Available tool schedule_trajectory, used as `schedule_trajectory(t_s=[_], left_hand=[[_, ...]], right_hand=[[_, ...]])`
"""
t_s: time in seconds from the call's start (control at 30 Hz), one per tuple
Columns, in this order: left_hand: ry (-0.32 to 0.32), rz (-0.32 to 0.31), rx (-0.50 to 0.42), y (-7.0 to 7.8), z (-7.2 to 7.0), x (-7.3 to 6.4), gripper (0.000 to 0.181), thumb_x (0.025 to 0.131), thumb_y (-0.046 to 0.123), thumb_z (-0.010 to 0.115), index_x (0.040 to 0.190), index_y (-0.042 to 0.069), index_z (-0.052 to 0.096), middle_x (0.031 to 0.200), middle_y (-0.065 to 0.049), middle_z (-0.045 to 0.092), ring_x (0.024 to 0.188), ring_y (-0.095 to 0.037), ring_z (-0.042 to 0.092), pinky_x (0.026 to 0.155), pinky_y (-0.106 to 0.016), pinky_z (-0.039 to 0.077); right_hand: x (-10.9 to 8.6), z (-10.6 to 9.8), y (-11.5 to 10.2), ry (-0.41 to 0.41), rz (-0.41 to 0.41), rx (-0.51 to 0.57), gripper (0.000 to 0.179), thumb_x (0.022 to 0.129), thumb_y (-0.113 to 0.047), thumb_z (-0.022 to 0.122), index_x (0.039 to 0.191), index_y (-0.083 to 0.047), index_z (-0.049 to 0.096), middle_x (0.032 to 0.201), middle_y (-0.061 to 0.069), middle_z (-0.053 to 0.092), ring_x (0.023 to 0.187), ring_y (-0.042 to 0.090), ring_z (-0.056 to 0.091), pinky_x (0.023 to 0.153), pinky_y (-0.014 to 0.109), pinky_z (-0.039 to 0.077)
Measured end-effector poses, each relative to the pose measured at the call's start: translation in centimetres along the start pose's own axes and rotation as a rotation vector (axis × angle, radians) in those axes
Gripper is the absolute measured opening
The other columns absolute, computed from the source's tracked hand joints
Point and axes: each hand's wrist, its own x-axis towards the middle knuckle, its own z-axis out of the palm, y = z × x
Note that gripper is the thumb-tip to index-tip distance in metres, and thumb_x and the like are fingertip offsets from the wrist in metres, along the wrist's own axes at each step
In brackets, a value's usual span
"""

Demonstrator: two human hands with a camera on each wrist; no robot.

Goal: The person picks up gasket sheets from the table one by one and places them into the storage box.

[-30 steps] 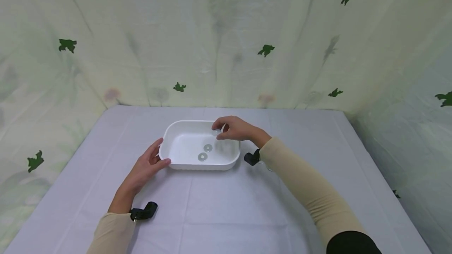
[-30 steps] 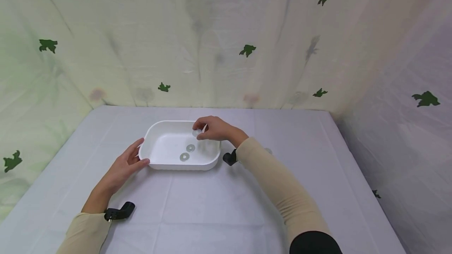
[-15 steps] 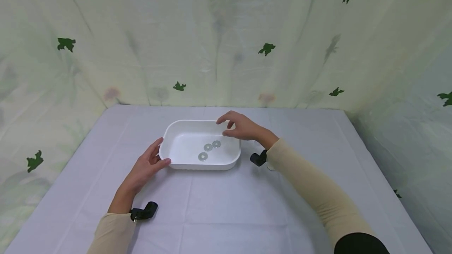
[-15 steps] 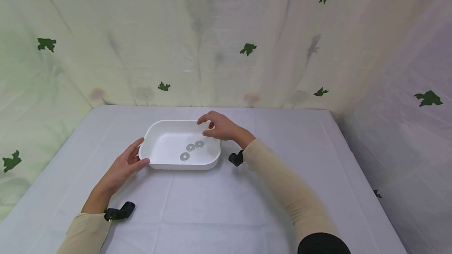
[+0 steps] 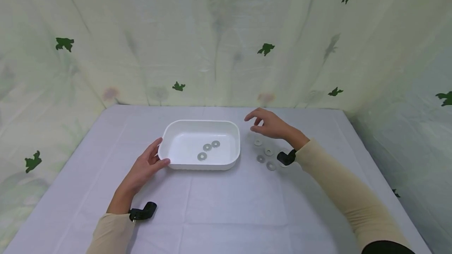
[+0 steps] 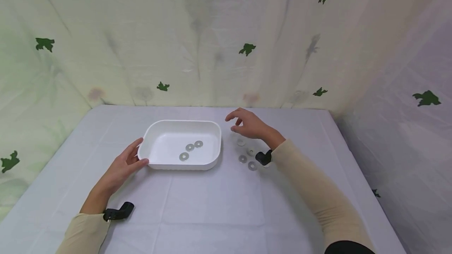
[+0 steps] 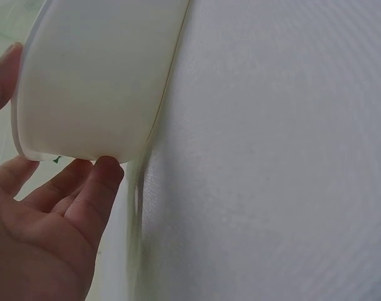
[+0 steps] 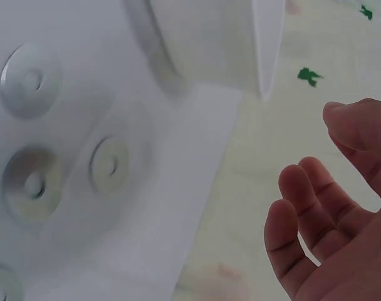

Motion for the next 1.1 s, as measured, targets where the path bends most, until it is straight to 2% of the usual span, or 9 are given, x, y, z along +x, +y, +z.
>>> schedule_trajectory(t_s=[0.23,0.5,0.83,1.1], left_hand=[[-0.001,0.004,0.001,0.0,0.1,0.0,0.09,0.095,0.026,0.068,0.161,0.017,0.008,0.166,-0.016,0.018,0.15,-0.039,0.028,0.089,0.001,0.038],[-0.003,0.013,-0.003,0.1,0.0,-0.1,0.09,0.095,0.026,0.068,0.161,0.017,0.008,0.166,-0.017,0.02,0.149,-0.039,0.03,0.087,0.002,0.037],[-0.003,0.01,0.0,-0.1,0.0,0.0,0.09,0.095,0.027,0.068,0.161,0.018,0.008,0.166,-0.016,0.019,0.149,-0.039,0.03,0.088,0.001,0.037],[-0.004,0.006,0.005,-0.1,0.0,0.0,0.091,0.094,0.027,0.068,0.161,0.019,0.007,0.166,-0.015,0.019,0.149,-0.038,0.03,0.088,0.001,0.038]], right_hand=[[-1.6,-0.3,2.8,-0.068,0.092,-0.034,0.034,0.096,-0.01,0.061,0.13,-0.008,0.061,0.133,0.015,0.061,0.11,0.028,0.06,0.093,0.044,0.052],[-2.5,0.7,5.2,-0.102,0.134,-0.044,0.032,0.095,-0.009,0.06,0.127,-0.007,0.063,0.126,0.014,0.064,0.108,0.028,0.062,0.094,0.044,0.051],[-1.4,2.6,5.6,-0.14,0.224,-0.058,0.035,0.091,-0.015,0.065,0.126,-0.011,0.065,0.121,0.009,0.065,0.106,0.024,0.06,0.094,0.04,0.051],[-0.6,4.2,5.7,-0.123,0.228,-0.159,0.029,0.088,-0.02,0.071,0.115,-0.01,0.068,0.107,0.008,0.059,0.095,0.021,0.052,0.086,0.036,0.046]])
